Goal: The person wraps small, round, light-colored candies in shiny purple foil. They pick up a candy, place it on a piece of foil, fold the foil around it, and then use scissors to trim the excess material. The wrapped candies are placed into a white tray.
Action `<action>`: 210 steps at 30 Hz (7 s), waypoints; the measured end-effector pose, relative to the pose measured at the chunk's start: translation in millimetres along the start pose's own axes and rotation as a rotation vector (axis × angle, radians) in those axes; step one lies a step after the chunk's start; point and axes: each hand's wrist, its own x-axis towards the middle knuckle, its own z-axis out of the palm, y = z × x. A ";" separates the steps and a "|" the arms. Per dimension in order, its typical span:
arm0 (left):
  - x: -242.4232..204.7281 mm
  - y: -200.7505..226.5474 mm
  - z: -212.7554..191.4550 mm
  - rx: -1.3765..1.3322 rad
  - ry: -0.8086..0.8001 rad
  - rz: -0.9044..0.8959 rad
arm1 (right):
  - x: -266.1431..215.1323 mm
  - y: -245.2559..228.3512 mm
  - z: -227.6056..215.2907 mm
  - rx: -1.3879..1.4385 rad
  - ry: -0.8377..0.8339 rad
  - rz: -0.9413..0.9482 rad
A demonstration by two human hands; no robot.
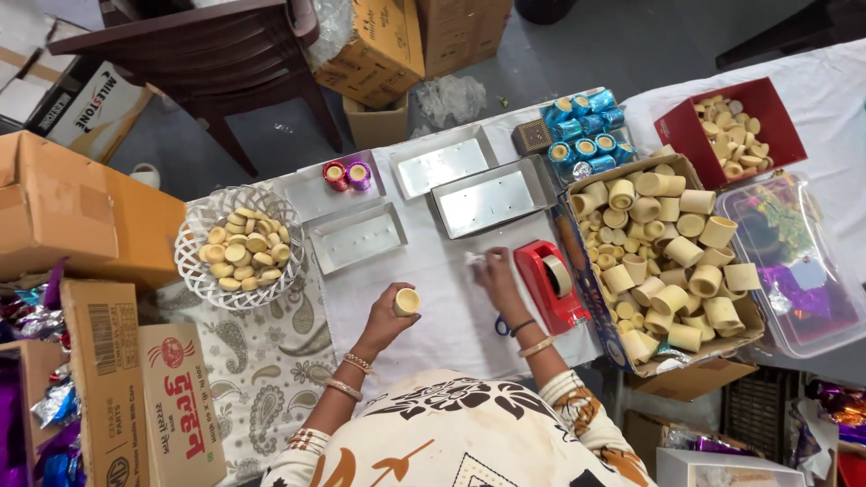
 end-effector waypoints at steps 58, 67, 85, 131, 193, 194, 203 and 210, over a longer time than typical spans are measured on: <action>5.2 -20.9 -7.1 -0.552 0.296 -0.042 | -15.0 -101.8 131.0 0.158 -0.169 -0.050; -8.1 28.2 -19.5 0.451 0.315 0.489 | -2.6 0.8 143.5 0.761 -0.369 0.410; 35.0 -83.8 -39.3 0.550 0.288 0.246 | -43.4 -8.5 -41.8 -0.764 0.083 -0.295; -419.2 78.9 -382.2 1.031 1.459 -0.105 | 65.1 187.4 -46.4 -1.186 -0.449 -0.049; -78.8 121.4 -91.3 0.895 0.322 0.610 | -40.4 -243.8 79.8 0.234 -0.482 -0.343; -74.2 114.3 -86.1 0.851 0.425 0.544 | -40.3 -229.7 78.3 0.165 -0.408 -0.176; -49.3 54.0 -69.0 -0.144 0.533 0.173 | -25.7 -158.8 42.9 0.487 -0.090 -0.055; -44.6 115.3 -73.5 0.561 0.601 0.450 | -27.8 -168.8 21.7 0.375 -0.081 0.018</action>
